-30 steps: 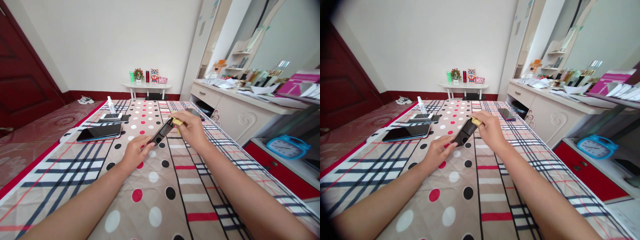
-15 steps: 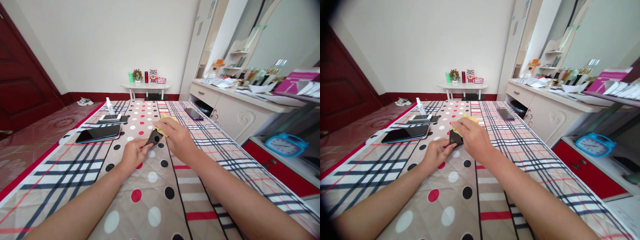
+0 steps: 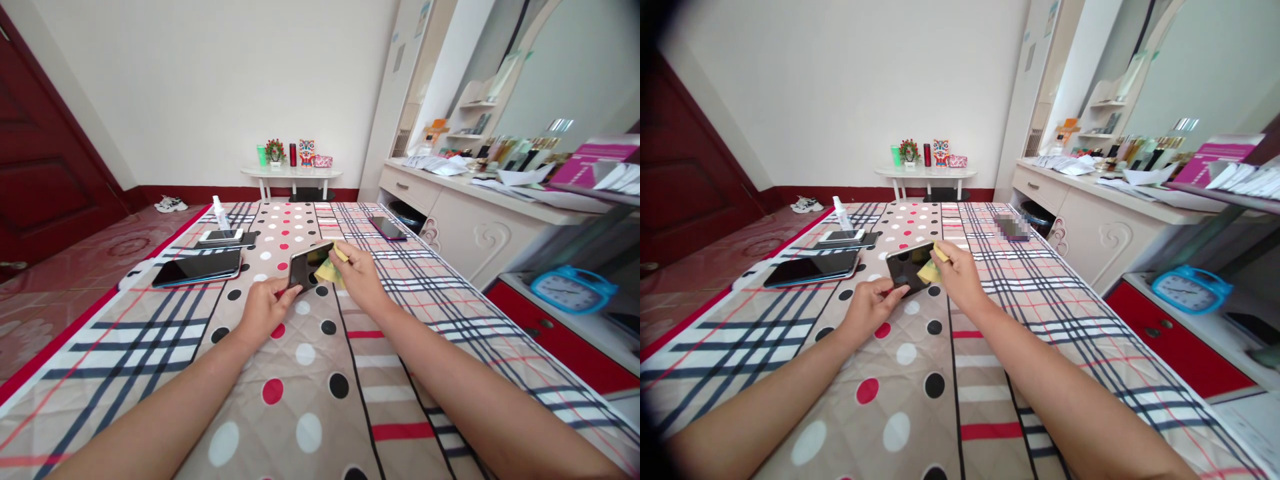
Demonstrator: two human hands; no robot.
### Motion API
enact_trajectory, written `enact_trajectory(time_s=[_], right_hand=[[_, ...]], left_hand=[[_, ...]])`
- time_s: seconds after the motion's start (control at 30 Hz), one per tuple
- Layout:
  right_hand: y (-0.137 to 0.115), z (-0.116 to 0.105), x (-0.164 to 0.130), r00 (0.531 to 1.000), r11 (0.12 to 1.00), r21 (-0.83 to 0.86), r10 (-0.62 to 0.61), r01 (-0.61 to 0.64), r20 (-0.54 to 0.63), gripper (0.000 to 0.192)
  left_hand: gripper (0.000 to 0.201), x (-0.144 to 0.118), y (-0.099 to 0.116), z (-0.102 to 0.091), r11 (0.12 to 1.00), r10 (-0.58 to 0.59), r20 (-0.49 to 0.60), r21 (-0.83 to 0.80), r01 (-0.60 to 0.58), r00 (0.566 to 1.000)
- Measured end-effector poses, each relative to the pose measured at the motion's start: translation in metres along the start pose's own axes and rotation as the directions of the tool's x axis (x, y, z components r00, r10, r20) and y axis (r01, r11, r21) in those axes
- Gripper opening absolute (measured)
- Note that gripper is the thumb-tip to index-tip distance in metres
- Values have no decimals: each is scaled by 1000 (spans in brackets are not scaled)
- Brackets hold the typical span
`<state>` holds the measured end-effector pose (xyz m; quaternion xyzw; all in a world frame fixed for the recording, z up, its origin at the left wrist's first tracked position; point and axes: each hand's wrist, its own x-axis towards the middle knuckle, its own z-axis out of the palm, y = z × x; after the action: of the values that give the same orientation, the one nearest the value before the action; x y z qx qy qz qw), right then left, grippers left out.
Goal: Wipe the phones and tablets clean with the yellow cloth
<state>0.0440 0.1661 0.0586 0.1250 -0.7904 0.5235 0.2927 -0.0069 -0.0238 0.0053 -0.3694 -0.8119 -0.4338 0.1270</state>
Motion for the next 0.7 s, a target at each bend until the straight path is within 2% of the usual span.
enact_trajectory(time_s=[0.07, 0.17, 0.27, 0.37, 0.47, 0.6, 0.7], right_hand=[[13, 7, -6, 994, 992, 79, 96, -100, 55, 28], [30, 16, -16, 961, 945, 211, 216, -250, 172, 32], [38, 17, -20, 945, 929, 231, 238, -289, 226, 33], [36, 11, -15, 975, 982, 110, 131, -153, 178, 28], [26, -2, -5, 985, 994, -111, 0, 20, 173, 23], [10, -20, 7, 967, 902, -398, -71, 167, 243, 19], [2, -29, 11, 948, 767, -596, -49, 238, 315, 25]], left_hand=[[37, 0, 0, 0, 1000, -4, -3, -4, 4, 1000], [36, 0, -1, 0, 1000, 7, 6, 5, -7, 1000], [36, 0, -3, 2, 999, 7, -7, 33, -7, 1000], [32, 0, -5, 4, 999, -13, -14, 30, 14, 1000], [23, 1, -4, 4, 999, -35, -37, -6, 35, 999], [29, 1, 0, 0, 996, -27, -125, -91, 16, 992], [53, 0, 3, -3, 992, -17, -196, -129, -8, 980]])
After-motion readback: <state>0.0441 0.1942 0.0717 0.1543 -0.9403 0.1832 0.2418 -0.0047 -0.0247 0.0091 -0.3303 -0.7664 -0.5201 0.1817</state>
